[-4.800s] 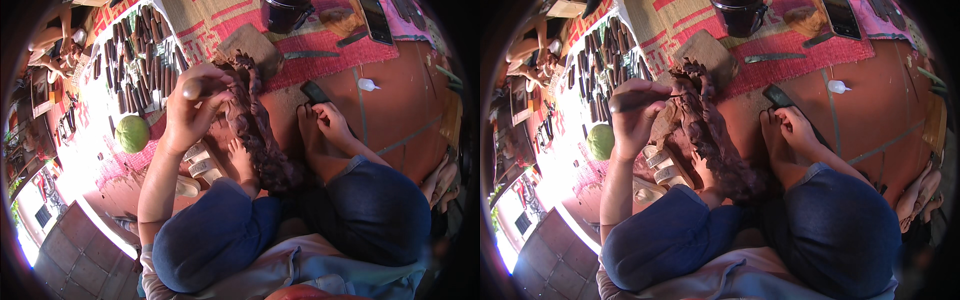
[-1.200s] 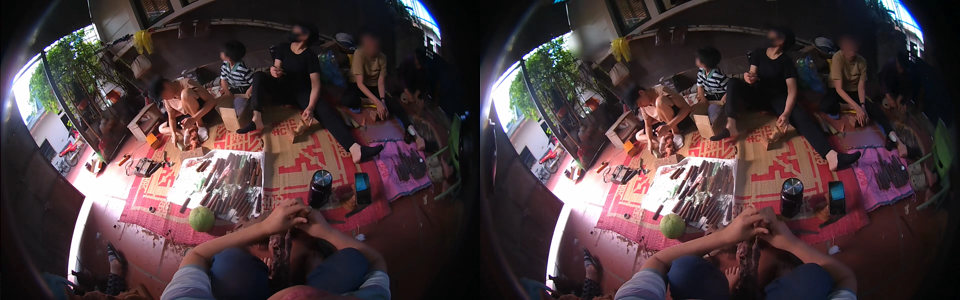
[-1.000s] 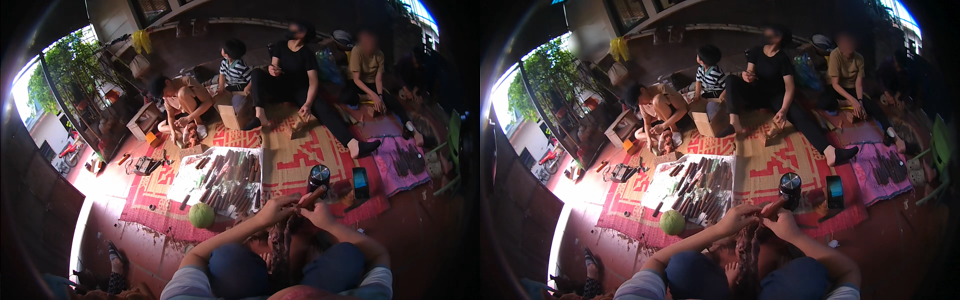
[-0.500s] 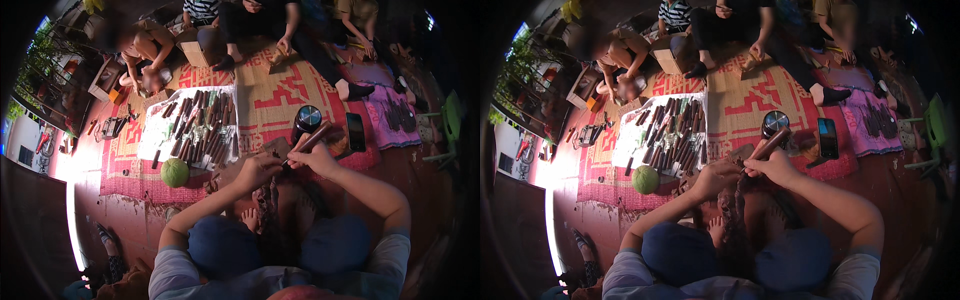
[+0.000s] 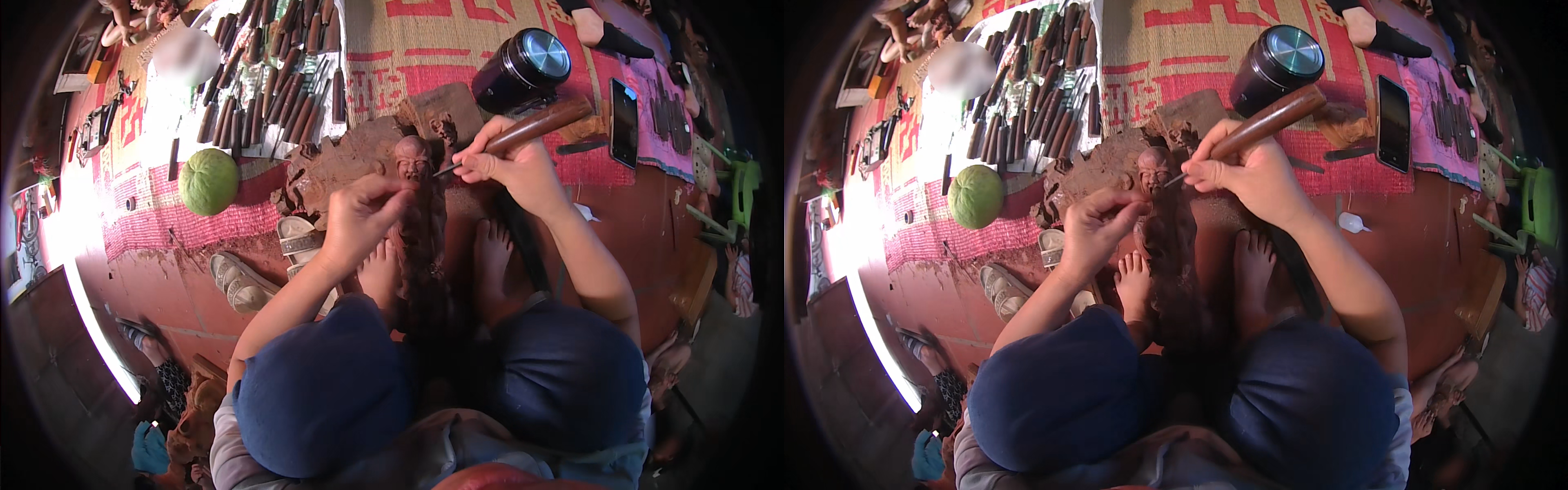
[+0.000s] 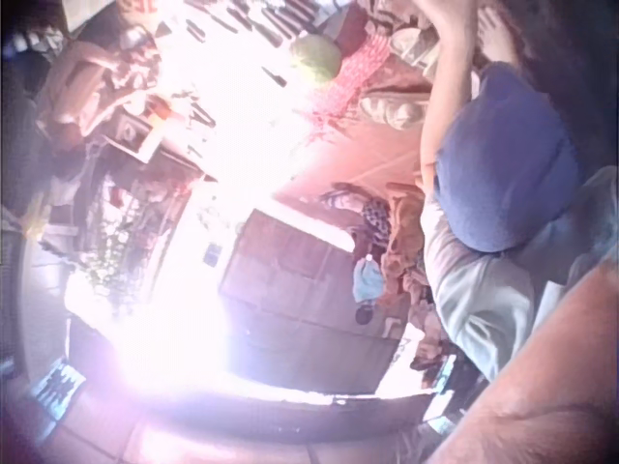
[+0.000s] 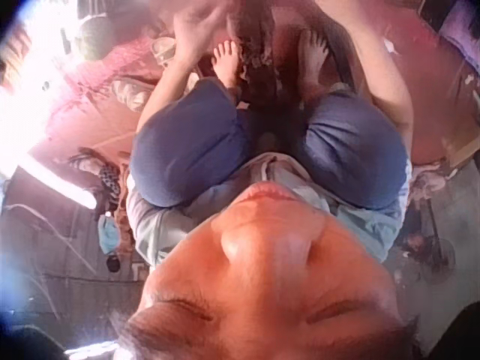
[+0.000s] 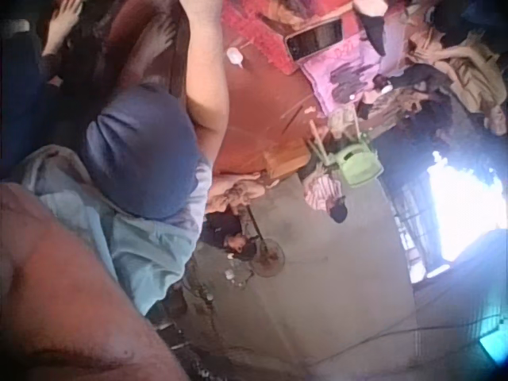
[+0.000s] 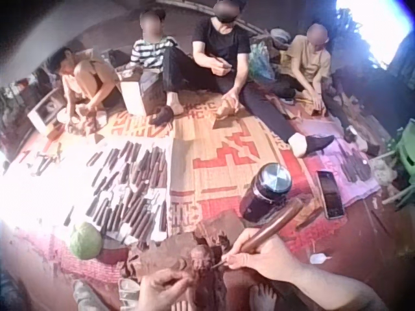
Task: The person carves a wooden figurine using a chisel and a hammer. They hold the wood steady with one hand while striking the chisel with the hammer to shape the details. The person occasionally switches tools and adjusts the wood's position to access different areas.
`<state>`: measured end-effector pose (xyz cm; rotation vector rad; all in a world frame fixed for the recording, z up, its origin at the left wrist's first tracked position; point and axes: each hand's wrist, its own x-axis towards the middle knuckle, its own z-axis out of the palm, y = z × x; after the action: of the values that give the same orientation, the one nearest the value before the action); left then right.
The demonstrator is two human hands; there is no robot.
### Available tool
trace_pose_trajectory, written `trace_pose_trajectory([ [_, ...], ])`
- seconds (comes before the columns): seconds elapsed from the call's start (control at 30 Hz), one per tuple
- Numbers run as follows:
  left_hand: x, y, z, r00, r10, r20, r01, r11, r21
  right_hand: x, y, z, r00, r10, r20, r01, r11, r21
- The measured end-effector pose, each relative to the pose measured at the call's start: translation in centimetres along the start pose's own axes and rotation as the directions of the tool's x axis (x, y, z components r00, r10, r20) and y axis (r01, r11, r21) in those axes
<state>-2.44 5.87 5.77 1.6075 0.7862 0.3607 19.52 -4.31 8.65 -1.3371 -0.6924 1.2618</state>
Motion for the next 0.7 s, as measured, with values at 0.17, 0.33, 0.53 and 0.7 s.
trace_pose_trajectory([
  [0.17, -1.5, -3.6, -0.6, 0.94, -0.334, -0.075, 0.271, 0.859, -0.434, 1.9, 1.8, 0.9, 0.999, -0.047, -0.02, 0.046, 0.997, -0.068],
  [0.33, -2.4, -5.6, 0.9, 0.942, -0.332, 0.052, 0.327, 0.871, -0.367, 2.9, 4.3, 0.6, 0.973, -0.232, 0.012, 0.228, 0.941, -0.249],
  [0.53, -2.4, -6.8, 1.7, 0.918, -0.342, 0.203, 0.388, 0.879, -0.276, 3.2, 4.3, 1.2, 0.973, -0.23, 0.019, 0.223, 0.913, -0.341],
  [0.7, -2.6, -6.9, 1.9, 0.925, -0.327, 0.191, 0.373, 0.878, -0.301, 3.1, 4.4, 1.4, 0.979, -0.201, 0.023, 0.201, 0.952, -0.231],
])
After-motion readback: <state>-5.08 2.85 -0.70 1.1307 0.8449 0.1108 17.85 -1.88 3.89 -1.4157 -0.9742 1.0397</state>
